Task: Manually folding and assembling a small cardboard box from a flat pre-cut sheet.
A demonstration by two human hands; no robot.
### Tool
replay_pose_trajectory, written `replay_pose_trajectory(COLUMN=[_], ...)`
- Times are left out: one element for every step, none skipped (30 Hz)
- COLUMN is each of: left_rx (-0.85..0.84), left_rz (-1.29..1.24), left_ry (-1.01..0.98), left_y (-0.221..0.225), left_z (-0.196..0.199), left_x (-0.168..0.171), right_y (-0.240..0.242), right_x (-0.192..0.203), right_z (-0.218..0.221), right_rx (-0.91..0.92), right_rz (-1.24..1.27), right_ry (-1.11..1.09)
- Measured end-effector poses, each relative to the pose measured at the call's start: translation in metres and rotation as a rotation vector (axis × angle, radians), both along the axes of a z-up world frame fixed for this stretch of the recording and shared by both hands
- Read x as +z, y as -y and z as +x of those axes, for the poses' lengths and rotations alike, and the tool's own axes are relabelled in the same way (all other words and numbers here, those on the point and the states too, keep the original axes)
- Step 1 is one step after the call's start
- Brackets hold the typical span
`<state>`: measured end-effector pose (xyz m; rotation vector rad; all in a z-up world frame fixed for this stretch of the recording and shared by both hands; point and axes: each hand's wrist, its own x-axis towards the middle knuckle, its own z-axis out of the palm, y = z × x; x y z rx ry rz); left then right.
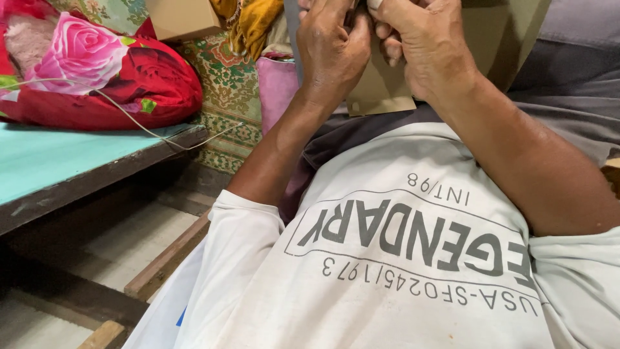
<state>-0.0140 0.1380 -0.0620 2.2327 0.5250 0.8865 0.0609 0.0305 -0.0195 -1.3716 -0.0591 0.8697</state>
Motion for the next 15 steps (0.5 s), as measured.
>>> replay_pose_trajectory(left_rx=[0.001,0.008,0.015,0.014,0.014,0.014,0.015,0.025,0.036,0.036,0.043,0.051,0.050,0.053,0.055], left_rz=[0.000,0.010,0.020,0.020,0.014,0.007,0.007,0.016,0.025,0.025,0.040,0.056,0.056,0.056,0.057], left_ry=[0.000,0.008,0.015,0.016,0.014,0.011,0.010,-0.008,-0.026,-0.028,-0.012,0.006,0.006,-0.001,-0.008], left_y=[0.000,-0.001,-0.001,-0.001,0.000,0.000,0.000,0.001,0.001,0.000,0.000,-0.001,-0.001,-0.001,-0.002], left_z=[0.001,0.002,0.003,0.003,0.004,0.004,0.004,0.004,0.004,0.005,0.006,0.007,0.007,0.007,0.007], left_x=[-0.002,-0.004,-0.006,-0.006,-0.006,-0.007,-0.006,-0.006,-0.005,-0.007,-0.008,-0.009,-0.008,-0.007,-0.006], right_y=[0.000,0.000,0.001,0.001,0.001,0.001,0.002,0.002,0.002,0.001,0.000,-0.001,-0.001,-0.001,-0.001], right_x=[0.001,0.002,0.003,0.004,0.005,0.006,0.003,0.001,-0.002,-0.003,-0.004,-0.005,-0.002,0.000,0.003], right_z=[0.000,0.000,0.001,0.001,0.001,0.001,0.001,0.001,0.002,0.002,0.002,0.003,0.003,0.003,0.003], right_rx=[0.001,-0.004,-0.009,-0.010,0.002,0.014,0.014,0.003,-0.008,-0.008,-0.023,-0.039,-0.039,-0.040,-0.041], right_rz=[0.000,0.008,0.015,0.015,0.015,0.015,0.015,0.021,0.027,0.027,0.014,0.001,0.001,-0.011,-0.023], right_ry=[0.000,-0.003,-0.006,-0.006,-0.003,0.000,-0.001,-0.003,-0.005,-0.007,-0.025,-0.041,-0.041,-0.057,-0.073])
